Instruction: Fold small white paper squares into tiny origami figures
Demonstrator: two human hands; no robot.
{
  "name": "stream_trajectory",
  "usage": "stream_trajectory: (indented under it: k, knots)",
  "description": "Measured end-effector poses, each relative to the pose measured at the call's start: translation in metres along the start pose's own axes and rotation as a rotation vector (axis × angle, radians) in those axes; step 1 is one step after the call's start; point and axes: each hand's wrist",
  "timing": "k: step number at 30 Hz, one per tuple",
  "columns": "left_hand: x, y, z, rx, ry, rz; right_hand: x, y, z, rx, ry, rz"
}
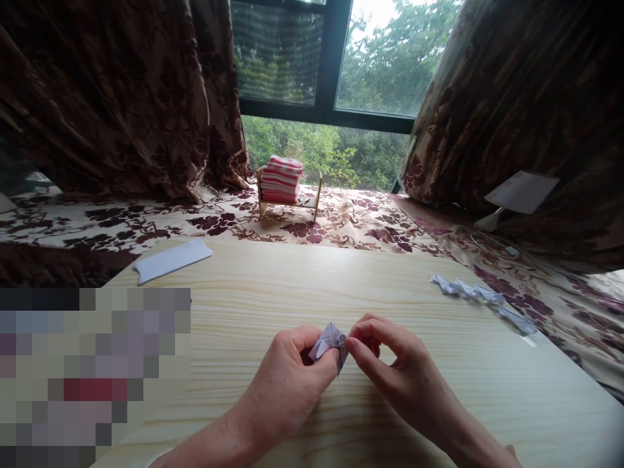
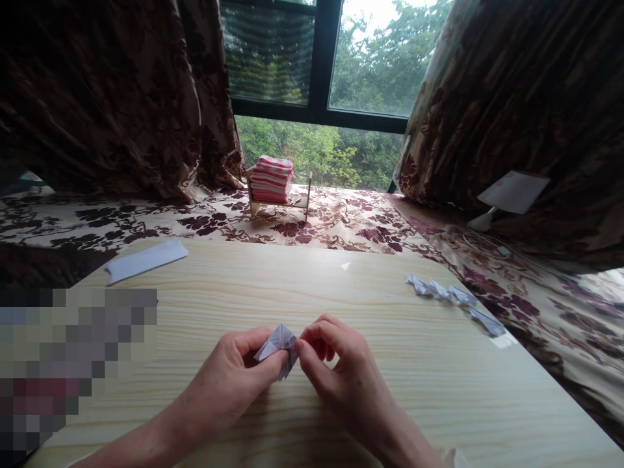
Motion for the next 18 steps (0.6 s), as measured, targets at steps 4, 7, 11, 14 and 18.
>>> stream_trajectory:
  k: [4, 7, 11, 14, 18]
  knots:
    - [0.0003, 0.0004, -0.0006, 0.036, 0.019, -0.008, -0.0005, 0.0008, -0.0006, 0.008, -0.001, 0.003]
    - [0.0003, 0.0005, -0.0011, 0.053, 0.007, -0.014, -0.0018, 0.0008, -0.0006, 0.019, 0.005, 0.0]
    - [0.0002, 0.0001, -0.0009, 0.059, 0.014, -0.007, -0.0033, -0.0007, 0.0016, 0.038, 0.063, 0.019]
    - [-0.0001, 0.0002, -0.0004, 0.054, 0.031, -0.005, -0.0036, -0.0008, 0.0024, 0.064, 0.119, 0.053]
    - [0.0, 0.0004, 0.0012, 0.025, 0.017, -0.005, -0.0032, 0.0027, 0.0001, 0.022, 0.095, 0.032]
Point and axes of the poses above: each hand's wrist, its own x-axis towards the middle knuckle, its own y-axis out of the palm, z = x × y, and after that the axes turned 10 degrees about -x, right-handed
